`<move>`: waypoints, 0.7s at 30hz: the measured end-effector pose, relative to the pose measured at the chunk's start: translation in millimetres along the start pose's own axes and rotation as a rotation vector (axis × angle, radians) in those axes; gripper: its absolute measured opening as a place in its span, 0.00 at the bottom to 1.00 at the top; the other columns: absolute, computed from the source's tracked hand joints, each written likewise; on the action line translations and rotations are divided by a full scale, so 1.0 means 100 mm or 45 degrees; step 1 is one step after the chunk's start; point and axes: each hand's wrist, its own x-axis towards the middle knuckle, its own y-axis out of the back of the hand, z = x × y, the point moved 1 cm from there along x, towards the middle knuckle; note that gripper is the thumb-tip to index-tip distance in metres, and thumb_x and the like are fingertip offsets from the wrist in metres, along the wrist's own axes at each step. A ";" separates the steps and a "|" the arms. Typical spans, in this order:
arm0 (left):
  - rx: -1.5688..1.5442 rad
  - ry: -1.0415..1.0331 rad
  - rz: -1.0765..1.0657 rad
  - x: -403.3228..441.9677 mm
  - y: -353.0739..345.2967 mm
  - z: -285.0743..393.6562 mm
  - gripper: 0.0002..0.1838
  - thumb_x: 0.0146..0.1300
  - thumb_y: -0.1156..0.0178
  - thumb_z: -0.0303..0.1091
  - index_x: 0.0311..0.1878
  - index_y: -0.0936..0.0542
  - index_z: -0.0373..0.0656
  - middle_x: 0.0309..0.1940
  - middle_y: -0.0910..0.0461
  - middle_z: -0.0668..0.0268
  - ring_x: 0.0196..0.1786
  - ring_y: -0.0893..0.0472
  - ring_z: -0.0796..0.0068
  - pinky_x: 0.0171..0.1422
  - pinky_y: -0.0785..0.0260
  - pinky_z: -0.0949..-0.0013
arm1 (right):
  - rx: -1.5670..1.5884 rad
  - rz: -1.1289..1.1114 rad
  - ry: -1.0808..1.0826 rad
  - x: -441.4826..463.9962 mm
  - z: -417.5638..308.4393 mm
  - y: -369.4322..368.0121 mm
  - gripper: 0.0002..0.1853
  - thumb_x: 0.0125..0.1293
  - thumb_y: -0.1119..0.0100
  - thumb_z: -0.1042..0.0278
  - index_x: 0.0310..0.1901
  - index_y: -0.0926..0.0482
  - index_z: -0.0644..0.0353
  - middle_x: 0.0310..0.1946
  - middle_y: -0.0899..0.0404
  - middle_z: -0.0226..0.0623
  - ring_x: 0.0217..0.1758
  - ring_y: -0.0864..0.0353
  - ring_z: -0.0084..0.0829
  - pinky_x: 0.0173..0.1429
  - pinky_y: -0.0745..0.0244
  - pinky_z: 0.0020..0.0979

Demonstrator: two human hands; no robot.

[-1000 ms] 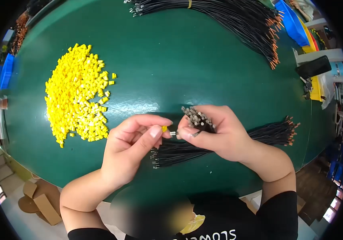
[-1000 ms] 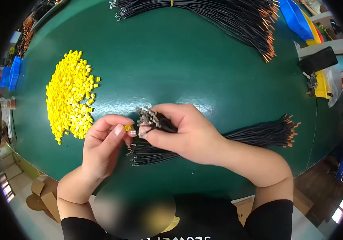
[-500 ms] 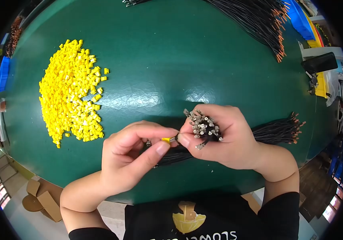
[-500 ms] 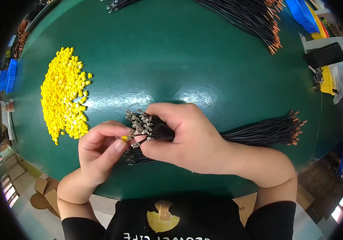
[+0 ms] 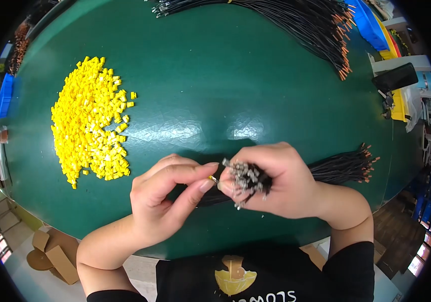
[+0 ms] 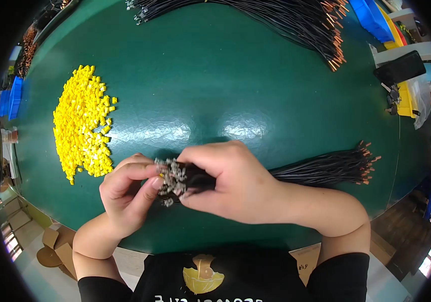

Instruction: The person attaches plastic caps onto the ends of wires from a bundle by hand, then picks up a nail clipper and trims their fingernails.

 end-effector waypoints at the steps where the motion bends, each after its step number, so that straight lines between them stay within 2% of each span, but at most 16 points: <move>1: -0.044 0.031 -0.010 -0.01 -0.01 0.00 0.11 0.49 0.40 0.17 0.39 0.23 0.33 0.29 0.22 0.60 0.29 0.24 0.71 0.33 0.32 0.75 | -0.003 0.006 -0.001 -0.01 0.00 0.01 0.06 0.50 0.42 0.82 0.30 0.28 0.66 0.23 0.24 0.30 0.25 0.26 0.17 0.31 0.30 0.20; 4: -0.119 0.064 -0.006 -0.02 -0.02 0.00 0.11 0.49 0.40 0.17 0.38 0.23 0.33 0.28 0.22 0.60 0.29 0.24 0.71 0.33 0.32 0.75 | 0.130 -0.002 -0.204 0.01 0.03 0.06 0.07 0.50 0.41 0.80 0.32 0.27 0.67 0.23 0.24 0.30 0.27 0.25 0.18 0.32 0.29 0.21; 7: -0.215 0.128 0.021 -0.03 -0.05 -0.01 0.10 0.50 0.40 0.17 0.38 0.23 0.33 0.28 0.22 0.60 0.30 0.24 0.71 0.34 0.32 0.74 | 0.030 -0.004 -0.098 0.00 0.01 0.04 0.07 0.51 0.40 0.79 0.33 0.27 0.67 0.24 0.24 0.30 0.28 0.25 0.18 0.33 0.30 0.21; 9: -0.091 0.002 -0.015 0.00 -0.02 0.00 0.10 0.49 0.39 0.18 0.37 0.23 0.33 0.29 0.23 0.60 0.30 0.24 0.70 0.34 0.32 0.73 | -0.021 -0.007 -0.026 0.03 -0.01 0.03 0.07 0.52 0.40 0.79 0.33 0.26 0.67 0.24 0.24 0.30 0.28 0.25 0.17 0.33 0.30 0.21; 11: -0.032 -0.066 -0.041 0.04 0.00 0.01 0.10 0.49 0.39 0.19 0.37 0.24 0.32 0.29 0.23 0.60 0.30 0.24 0.69 0.34 0.32 0.72 | 0.106 -0.062 -0.110 0.02 -0.01 0.05 0.07 0.53 0.41 0.77 0.33 0.26 0.67 0.25 0.24 0.29 0.28 0.26 0.17 0.33 0.31 0.20; 14: 0.347 -0.350 -0.016 0.07 -0.01 0.04 0.11 0.45 0.36 0.21 0.34 0.24 0.33 0.29 0.25 0.61 0.31 0.25 0.67 0.34 0.32 0.70 | 0.204 -0.110 -0.186 0.01 0.01 0.07 0.06 0.54 0.41 0.76 0.34 0.26 0.66 0.25 0.24 0.30 0.28 0.26 0.17 0.34 0.31 0.20; 18: 0.545 -0.520 0.013 0.02 -0.05 0.01 0.13 0.40 0.34 0.23 0.31 0.25 0.34 0.29 0.26 0.61 0.30 0.26 0.65 0.34 0.32 0.68 | 0.310 -0.180 -0.236 0.04 0.06 0.05 0.06 0.55 0.41 0.75 0.34 0.26 0.66 0.26 0.25 0.31 0.30 0.26 0.18 0.35 0.31 0.20; 21: 0.587 -0.539 0.000 0.00 -0.04 0.02 0.12 0.41 0.34 0.25 0.30 0.25 0.36 0.28 0.27 0.63 0.31 0.26 0.66 0.36 0.32 0.66 | 0.360 -0.208 -0.215 0.06 0.06 0.05 0.07 0.56 0.42 0.75 0.35 0.26 0.66 0.27 0.25 0.31 0.31 0.26 0.19 0.36 0.31 0.21</move>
